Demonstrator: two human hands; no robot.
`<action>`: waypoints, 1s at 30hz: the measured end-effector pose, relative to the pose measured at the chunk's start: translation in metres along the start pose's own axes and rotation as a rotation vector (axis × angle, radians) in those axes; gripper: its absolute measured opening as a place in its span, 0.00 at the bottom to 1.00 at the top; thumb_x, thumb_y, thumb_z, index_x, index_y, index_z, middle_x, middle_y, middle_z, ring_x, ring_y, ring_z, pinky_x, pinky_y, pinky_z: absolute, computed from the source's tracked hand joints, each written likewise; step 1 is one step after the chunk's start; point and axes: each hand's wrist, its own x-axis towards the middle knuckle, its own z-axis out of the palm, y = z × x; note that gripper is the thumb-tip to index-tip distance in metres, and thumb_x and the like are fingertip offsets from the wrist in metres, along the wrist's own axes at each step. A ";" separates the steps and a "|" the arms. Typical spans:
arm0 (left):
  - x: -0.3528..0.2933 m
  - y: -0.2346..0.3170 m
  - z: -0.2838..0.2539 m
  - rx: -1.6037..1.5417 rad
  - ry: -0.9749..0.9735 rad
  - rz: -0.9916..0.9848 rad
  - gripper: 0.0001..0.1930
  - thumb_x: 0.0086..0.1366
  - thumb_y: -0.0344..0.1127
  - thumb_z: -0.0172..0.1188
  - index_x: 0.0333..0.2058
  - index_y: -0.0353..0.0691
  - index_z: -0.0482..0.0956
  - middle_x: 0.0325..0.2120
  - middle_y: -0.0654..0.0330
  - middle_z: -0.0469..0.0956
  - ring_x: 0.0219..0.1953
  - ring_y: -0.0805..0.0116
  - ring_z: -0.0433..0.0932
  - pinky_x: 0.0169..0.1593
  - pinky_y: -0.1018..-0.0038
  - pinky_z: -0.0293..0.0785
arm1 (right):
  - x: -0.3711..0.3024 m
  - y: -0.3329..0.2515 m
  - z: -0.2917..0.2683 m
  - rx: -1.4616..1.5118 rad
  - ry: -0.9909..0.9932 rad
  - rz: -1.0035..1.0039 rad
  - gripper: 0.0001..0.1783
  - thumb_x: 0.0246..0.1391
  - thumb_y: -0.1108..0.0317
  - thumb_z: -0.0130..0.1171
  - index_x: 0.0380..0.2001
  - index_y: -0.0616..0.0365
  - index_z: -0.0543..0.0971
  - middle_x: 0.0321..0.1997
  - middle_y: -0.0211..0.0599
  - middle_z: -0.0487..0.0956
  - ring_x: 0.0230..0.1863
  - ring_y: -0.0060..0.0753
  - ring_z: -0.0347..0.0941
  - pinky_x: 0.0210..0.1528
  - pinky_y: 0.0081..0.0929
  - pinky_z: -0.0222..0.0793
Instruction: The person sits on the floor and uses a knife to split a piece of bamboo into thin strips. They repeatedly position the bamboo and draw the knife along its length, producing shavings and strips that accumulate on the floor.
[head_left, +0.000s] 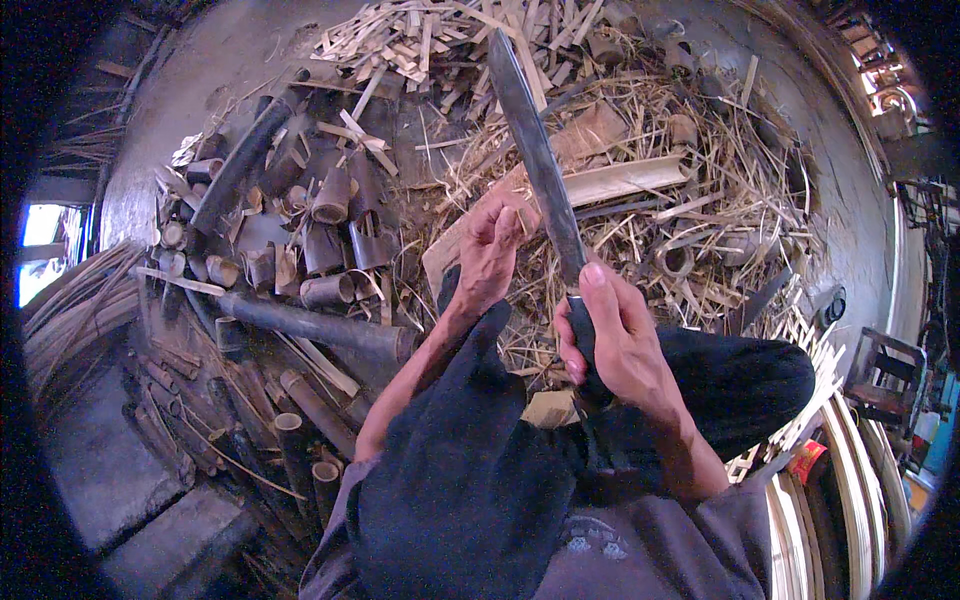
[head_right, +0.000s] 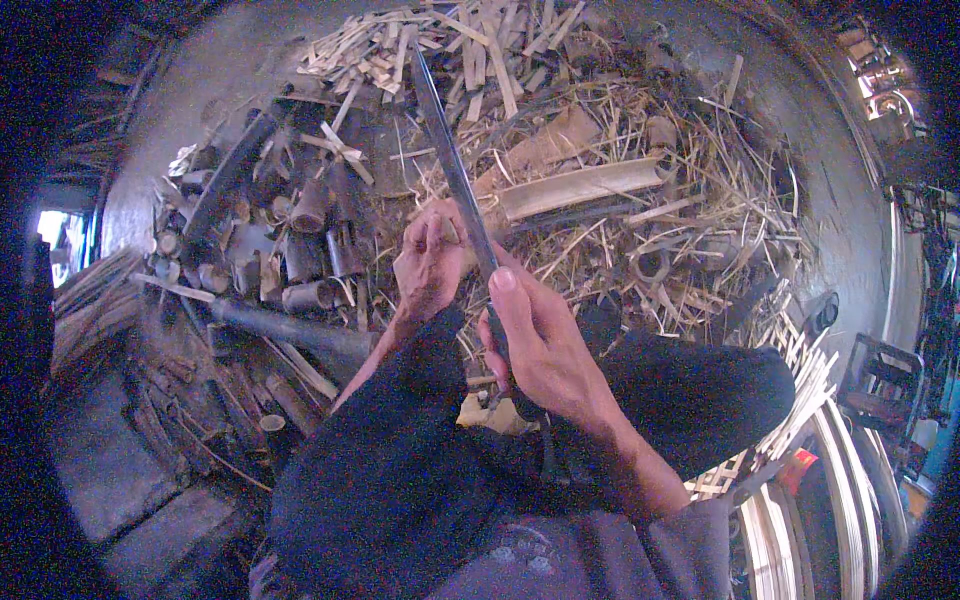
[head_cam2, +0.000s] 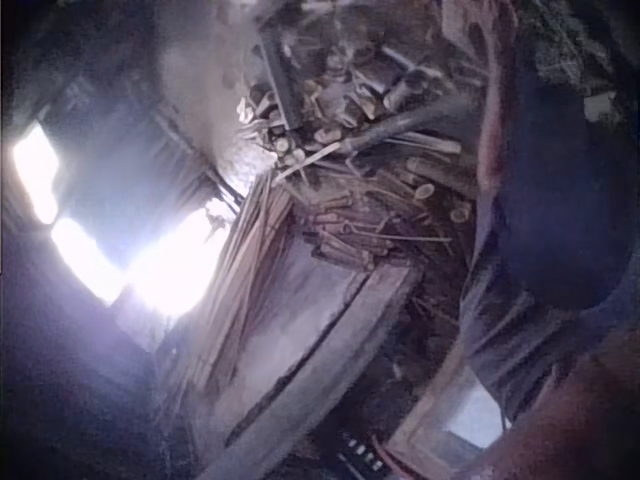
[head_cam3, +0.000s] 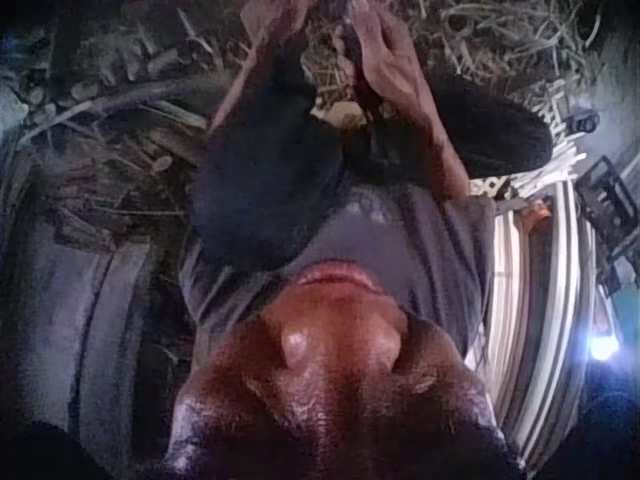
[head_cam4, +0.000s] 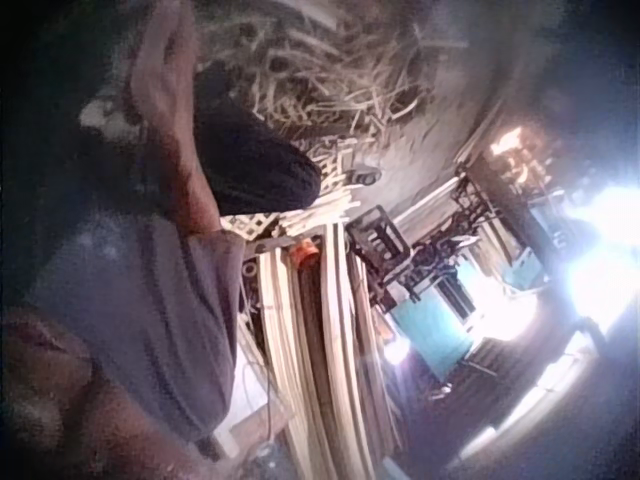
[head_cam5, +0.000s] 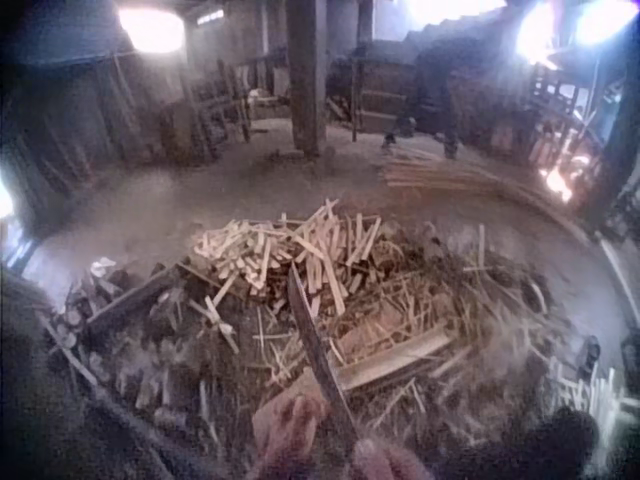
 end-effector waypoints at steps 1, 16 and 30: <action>0.001 0.008 -0.001 0.015 -0.009 -0.004 0.15 0.71 0.43 0.46 0.29 0.38 0.72 0.25 0.68 0.68 0.28 0.80 0.62 0.34 0.81 0.59 | 0.001 0.002 0.000 0.012 -0.004 0.016 0.27 0.68 0.54 0.34 0.65 0.52 0.56 0.20 0.25 0.64 0.15 0.16 0.60 0.17 0.17 0.59; 0.000 0.016 -0.007 -0.320 -0.150 -0.282 0.16 0.69 0.46 0.50 0.33 0.38 0.74 0.26 0.71 0.70 0.27 0.83 0.63 0.31 0.84 0.58 | -0.001 -0.002 0.006 0.020 0.031 0.063 0.21 0.67 0.51 0.35 0.51 0.56 0.63 0.19 0.27 0.67 0.14 0.17 0.61 0.16 0.18 0.59; -0.002 0.014 -0.003 -0.420 -0.157 -0.287 0.15 0.69 0.44 0.49 0.33 0.38 0.74 0.25 0.71 0.70 0.28 0.83 0.64 0.31 0.84 0.59 | -0.001 0.008 0.012 -0.051 0.090 -0.028 0.25 0.66 0.50 0.37 0.56 0.56 0.65 0.19 0.26 0.66 0.15 0.15 0.59 0.17 0.16 0.57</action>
